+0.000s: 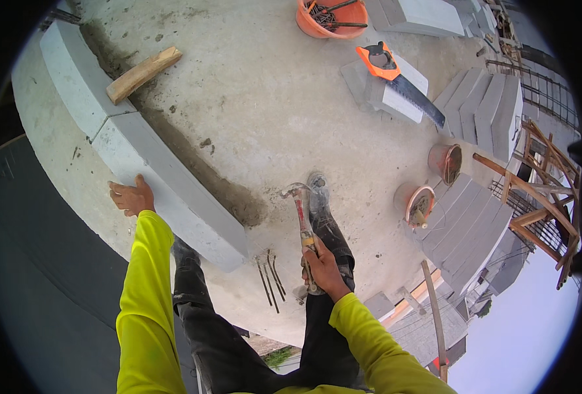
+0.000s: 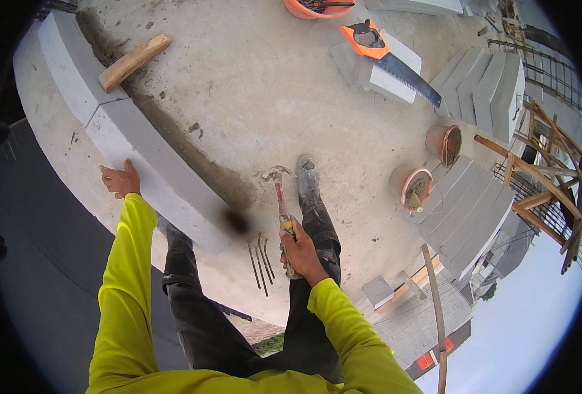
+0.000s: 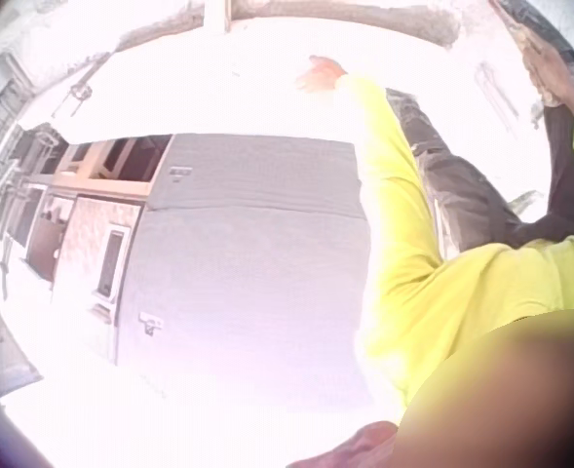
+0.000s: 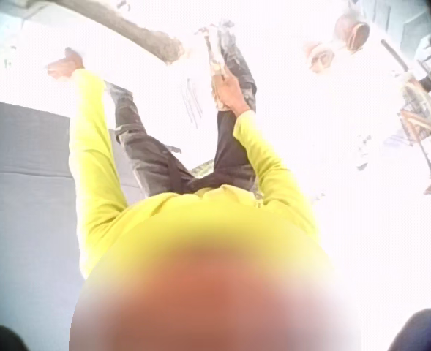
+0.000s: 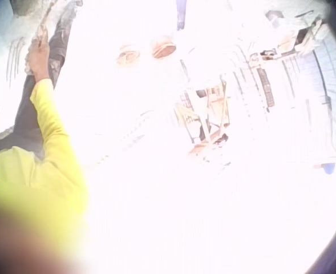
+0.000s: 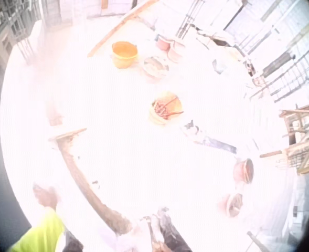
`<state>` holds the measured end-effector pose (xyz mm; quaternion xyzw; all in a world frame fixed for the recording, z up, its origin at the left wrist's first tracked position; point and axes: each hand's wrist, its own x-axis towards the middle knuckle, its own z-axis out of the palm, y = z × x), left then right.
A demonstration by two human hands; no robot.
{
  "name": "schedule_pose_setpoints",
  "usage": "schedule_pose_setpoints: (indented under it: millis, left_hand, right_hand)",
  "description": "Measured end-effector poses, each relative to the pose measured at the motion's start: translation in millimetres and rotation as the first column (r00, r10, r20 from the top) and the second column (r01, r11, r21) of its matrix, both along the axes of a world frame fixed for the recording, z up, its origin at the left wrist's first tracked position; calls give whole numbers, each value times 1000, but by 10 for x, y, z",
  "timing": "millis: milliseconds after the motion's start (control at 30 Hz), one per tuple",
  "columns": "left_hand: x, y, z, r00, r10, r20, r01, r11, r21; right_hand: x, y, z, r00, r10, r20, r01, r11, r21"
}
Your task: The person positions white concrete blocks along a curved edge on a rooftop, secures them with nails using a hammer, and applies mortar into the joints with a trowel. The person repeatedly picks up blocks, aligns them, hammers nails, and fills gaps with mortar.
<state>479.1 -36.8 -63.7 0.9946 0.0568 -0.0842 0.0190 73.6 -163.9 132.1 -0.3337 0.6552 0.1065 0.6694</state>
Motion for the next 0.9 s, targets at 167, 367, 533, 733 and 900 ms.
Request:
schedule_pose_setpoints:
  millis: [167, 367, 533, 733, 900]
  left_hand:
    - [-1575, -346, 795, 643, -362, -675, -401, 592, -699]
    - [-2880, -902, 1886, 323, -121, -939, -874, 341, -345]
    - [-2672, -985, 2620, 343, -169, -924, -867, 323, -380]
    - [-1929, -1251, 2683, 658, -336, -674, -439, 555, -706]
    - [-1544, -1656, 1677, 717, -322, -618, -338, 615, -713]
  right_hand:
    - [-97, 201, 201, 936, 344, 73, -251, 798, -548]
    - [-121, 150, 672, 827, 543, 148, -386, 739, -553]
    - [-555, -308, 1349, 972, 178, 152, -110, 920, -376]
    - [-485, -1209, 1662, 996, 74, -48, -88, 864, -495]
    - [722, -3522, -212, 856, 479, -196, -349, 253, -902]
